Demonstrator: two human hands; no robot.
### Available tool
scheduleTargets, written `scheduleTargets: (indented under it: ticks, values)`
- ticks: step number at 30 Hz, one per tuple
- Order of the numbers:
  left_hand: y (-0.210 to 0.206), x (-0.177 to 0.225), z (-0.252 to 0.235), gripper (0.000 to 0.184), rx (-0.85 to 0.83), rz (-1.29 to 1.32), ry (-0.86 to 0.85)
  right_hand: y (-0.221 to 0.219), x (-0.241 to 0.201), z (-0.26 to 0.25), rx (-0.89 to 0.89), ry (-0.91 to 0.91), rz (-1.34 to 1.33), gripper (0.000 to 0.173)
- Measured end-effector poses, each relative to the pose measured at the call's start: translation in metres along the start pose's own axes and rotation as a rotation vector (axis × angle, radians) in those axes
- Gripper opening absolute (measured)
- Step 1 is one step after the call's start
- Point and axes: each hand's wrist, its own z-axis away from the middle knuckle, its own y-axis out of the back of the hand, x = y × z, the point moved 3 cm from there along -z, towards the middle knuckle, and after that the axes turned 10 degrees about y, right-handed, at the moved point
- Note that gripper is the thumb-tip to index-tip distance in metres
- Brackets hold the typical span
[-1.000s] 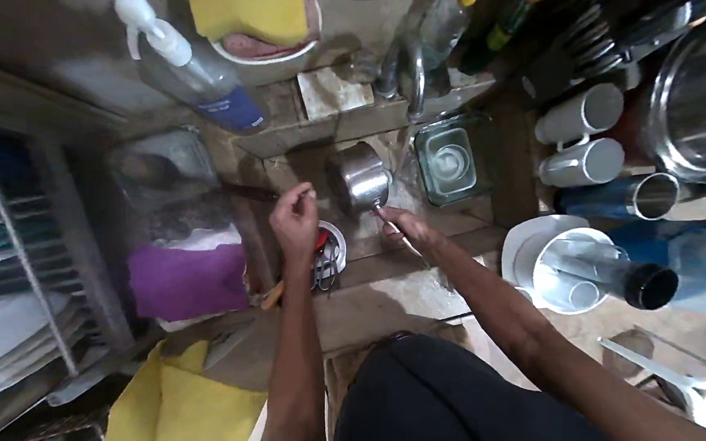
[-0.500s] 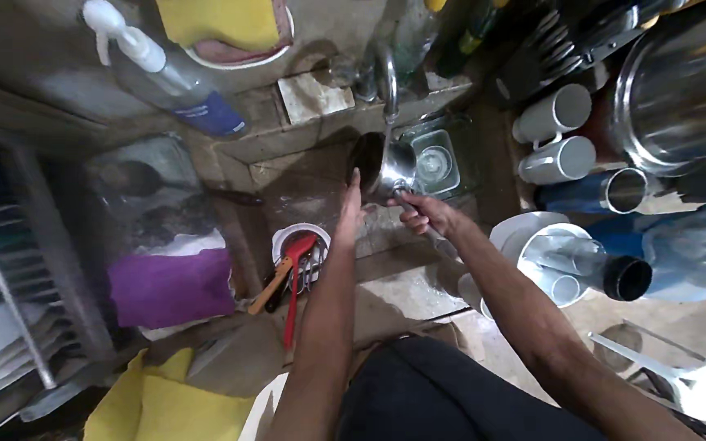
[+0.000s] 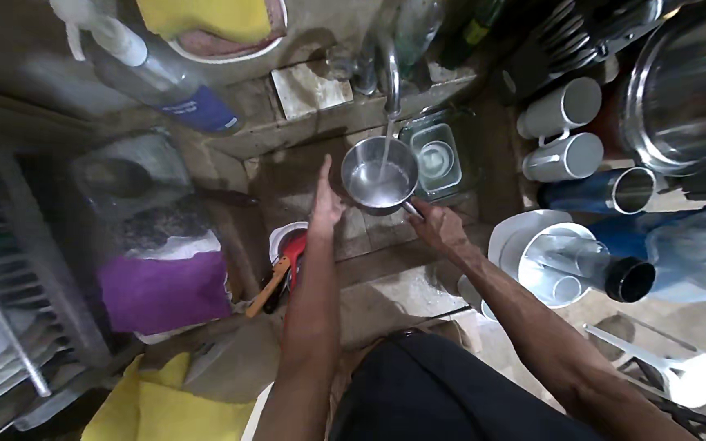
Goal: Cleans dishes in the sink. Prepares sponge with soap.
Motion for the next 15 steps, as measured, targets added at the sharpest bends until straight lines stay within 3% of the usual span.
scheduleTargets:
  ticks: [3, 7, 10, 15]
  values:
    - [-0.001, 0.007, 0.015, 0.078, 0.018, -0.164, -0.065, -0.008, 0.004, -0.005, 0.061, -0.083, -0.064, 0.048]
    - [-0.003, -0.008, 0.033, 0.079, 0.046, -0.172, -0.09, -0.01, 0.01, -0.019, 0.026, 0.093, 0.052, 0.049]
    - [0.006, -0.014, 0.035, 0.078, 0.095, -0.159, -0.136, -0.016, 0.015, -0.034, 0.09, 0.054, -0.033, 0.047]
    - [0.021, -0.007, 0.041, 0.075, 0.136, -0.194, -0.143, -0.006, 0.007, -0.02, -0.03, 0.132, -0.004, 0.049]
